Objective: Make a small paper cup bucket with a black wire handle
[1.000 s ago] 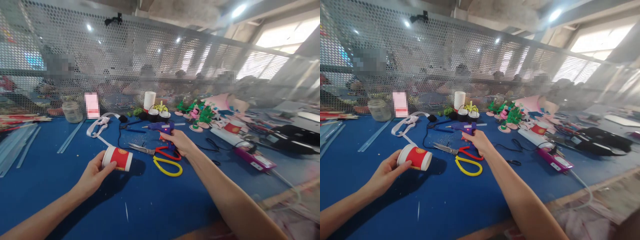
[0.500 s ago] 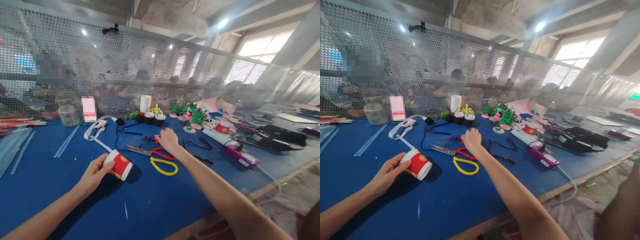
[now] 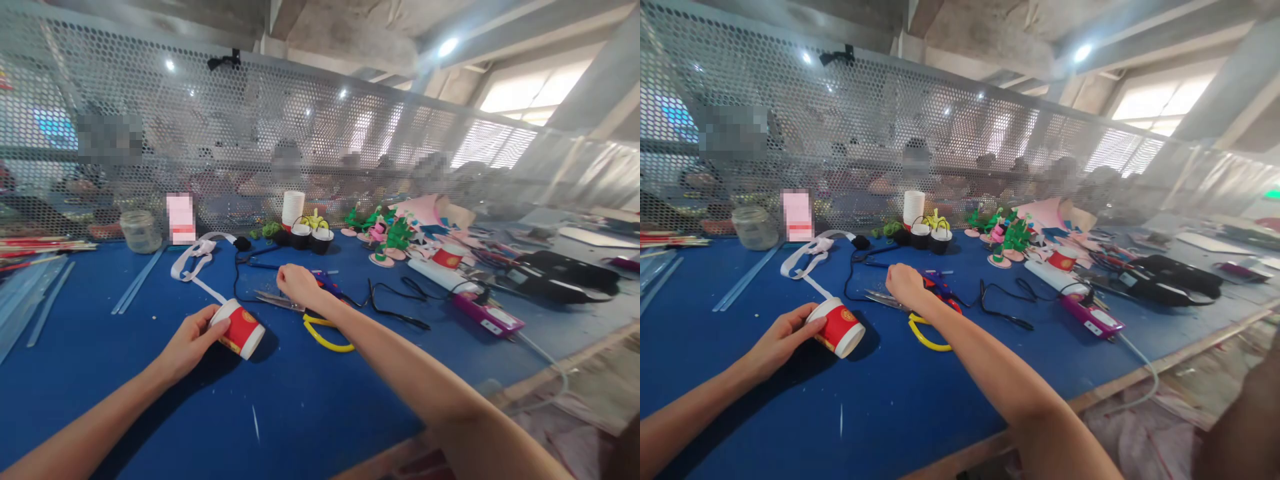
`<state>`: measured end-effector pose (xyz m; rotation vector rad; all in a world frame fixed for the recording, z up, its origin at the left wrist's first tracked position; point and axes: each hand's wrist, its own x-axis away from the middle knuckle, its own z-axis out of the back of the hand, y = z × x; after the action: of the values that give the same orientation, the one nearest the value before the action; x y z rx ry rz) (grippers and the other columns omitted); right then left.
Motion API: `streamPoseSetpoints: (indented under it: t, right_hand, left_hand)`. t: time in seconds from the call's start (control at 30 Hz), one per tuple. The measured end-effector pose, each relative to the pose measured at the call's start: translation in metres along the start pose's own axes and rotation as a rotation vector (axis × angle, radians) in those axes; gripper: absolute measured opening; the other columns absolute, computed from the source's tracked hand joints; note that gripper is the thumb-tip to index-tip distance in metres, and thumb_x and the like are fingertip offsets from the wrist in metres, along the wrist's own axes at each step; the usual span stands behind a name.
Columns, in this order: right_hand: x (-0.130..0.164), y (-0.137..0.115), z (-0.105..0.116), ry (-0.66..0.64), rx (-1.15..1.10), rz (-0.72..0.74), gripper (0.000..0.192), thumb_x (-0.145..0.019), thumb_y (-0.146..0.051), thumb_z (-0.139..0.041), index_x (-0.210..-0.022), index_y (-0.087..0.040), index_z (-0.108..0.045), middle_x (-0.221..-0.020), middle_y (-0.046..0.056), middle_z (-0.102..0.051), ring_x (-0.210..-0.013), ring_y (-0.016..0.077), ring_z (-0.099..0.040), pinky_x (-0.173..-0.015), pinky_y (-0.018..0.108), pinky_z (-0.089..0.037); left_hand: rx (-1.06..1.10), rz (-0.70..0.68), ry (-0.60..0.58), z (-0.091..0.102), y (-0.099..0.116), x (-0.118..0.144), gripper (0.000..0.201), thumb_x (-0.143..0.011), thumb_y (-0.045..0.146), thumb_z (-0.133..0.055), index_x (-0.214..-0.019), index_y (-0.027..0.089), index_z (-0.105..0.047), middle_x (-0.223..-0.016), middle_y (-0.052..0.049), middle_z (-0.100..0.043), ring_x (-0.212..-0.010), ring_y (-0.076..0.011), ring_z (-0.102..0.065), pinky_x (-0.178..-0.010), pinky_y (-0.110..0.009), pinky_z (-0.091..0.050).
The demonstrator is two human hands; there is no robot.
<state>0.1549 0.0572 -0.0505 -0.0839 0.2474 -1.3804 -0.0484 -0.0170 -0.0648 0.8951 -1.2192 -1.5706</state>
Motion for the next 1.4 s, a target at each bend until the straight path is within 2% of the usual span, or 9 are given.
streamPoseSetpoints:
  t: [0.27,0.47,0.63,0.8,0.9,1.0,1.1,1.27,1.4]
  right_hand:
    - [-0.007,0.0,0.019,-0.069,0.088,0.032,0.026,-0.073,-0.022,-0.048,-0.094,-0.021,-0.063,-0.098,0.01,-0.064,-0.092,0.0245,-0.057,-0.07,0.03,-0.042]
    - [-0.001,0.005,0.006,-0.176,0.093,0.074,0.025,-0.065,-0.016,-0.056,-0.087,-0.022,-0.065,-0.096,0.008,-0.065,-0.088,0.0237,-0.059,-0.067,0.028,-0.043]
    - [-0.002,0.001,0.0,-0.082,0.03,0.08,0.016,-0.071,-0.016,-0.049,-0.073,-0.02,-0.064,-0.081,0.008,-0.067,-0.082,0.0236,-0.061,-0.064,0.028,-0.042]
    - [-0.02,-0.007,0.016,0.133,-0.101,0.056,0.015,-0.081,-0.024,-0.042,-0.081,-0.018,-0.055,-0.087,0.01,-0.064,-0.085,0.0213,-0.06,-0.069,0.03,-0.043]
    - [-0.043,-0.016,0.024,0.195,-0.29,0.066,0.014,-0.086,-0.023,-0.032,-0.082,-0.018,-0.045,-0.078,0.004,-0.063,-0.065,0.0112,-0.062,-0.058,0.022,-0.046]
    - [-0.062,-0.032,0.032,0.207,-0.947,0.047,0.011,-0.085,-0.02,-0.034,-0.075,-0.019,-0.034,-0.073,0.0,-0.06,-0.047,0.0069,-0.058,-0.044,0.019,-0.045]
    - [-0.065,-0.047,0.04,0.212,-1.201,0.134,0.013,-0.084,-0.019,-0.037,-0.072,-0.02,-0.033,-0.058,-0.005,-0.056,-0.042,0.0061,-0.055,-0.041,0.017,-0.045]
    - [-0.03,-0.055,0.041,0.052,-1.09,0.407,0.012,-0.075,-0.025,-0.053,-0.071,-0.017,-0.044,-0.05,-0.006,-0.055,-0.038,0.006,-0.051,-0.036,0.016,-0.041]
    - [0.006,-0.042,0.034,-0.183,-1.05,0.359,0.008,-0.073,-0.018,-0.053,-0.067,-0.015,-0.05,-0.051,-0.004,-0.055,-0.041,0.006,-0.052,-0.04,0.018,-0.044]
  left_hand:
    - [-0.077,-0.027,0.004,0.002,-0.001,0.001,0.037,-0.071,0.046,-0.051,-0.088,0.014,-0.053,-0.078,-0.003,-0.061,-0.072,-0.0166,-0.054,-0.066,-0.026,-0.041]
    - [-0.108,-0.013,-0.002,0.004,-0.003,0.0,0.039,-0.071,0.046,-0.051,-0.091,0.013,-0.052,-0.082,-0.005,-0.061,-0.074,-0.0183,-0.055,-0.068,-0.029,-0.042]
    - [-0.079,-0.014,0.002,0.003,-0.001,0.001,0.035,-0.07,0.044,-0.053,-0.087,0.013,-0.053,-0.078,-0.004,-0.061,-0.072,-0.0173,-0.055,-0.067,-0.028,-0.042]
    - [-0.03,-0.02,0.009,0.002,-0.002,0.001,0.033,-0.068,0.043,-0.056,-0.083,0.014,-0.055,-0.078,-0.004,-0.063,-0.072,-0.0173,-0.056,-0.067,-0.028,-0.043]
    - [-0.026,-0.022,0.014,0.003,-0.002,0.0,0.034,-0.067,0.043,-0.057,-0.084,0.014,-0.056,-0.079,-0.005,-0.064,-0.072,-0.0179,-0.057,-0.068,-0.028,-0.043]
    - [-0.07,-0.01,0.03,0.004,-0.001,-0.001,0.037,-0.067,0.044,-0.057,-0.086,0.013,-0.057,-0.079,-0.005,-0.064,-0.073,-0.0184,-0.057,-0.068,-0.029,-0.043]
    - [-0.103,-0.006,0.036,0.005,0.0,0.0,0.039,-0.067,0.044,-0.056,-0.09,0.013,-0.056,-0.081,-0.005,-0.064,-0.073,-0.0187,-0.057,-0.068,-0.029,-0.044]
    - [-0.138,-0.029,0.037,0.004,0.0,0.0,0.038,-0.068,0.044,-0.056,-0.093,0.014,-0.055,-0.084,-0.004,-0.063,-0.075,-0.0182,-0.057,-0.069,-0.029,-0.044]
    - [-0.188,-0.058,0.026,0.007,0.0,-0.003,0.036,-0.069,0.042,-0.055,-0.094,0.015,-0.056,-0.087,-0.004,-0.063,-0.078,-0.0177,-0.057,-0.072,-0.029,-0.043]
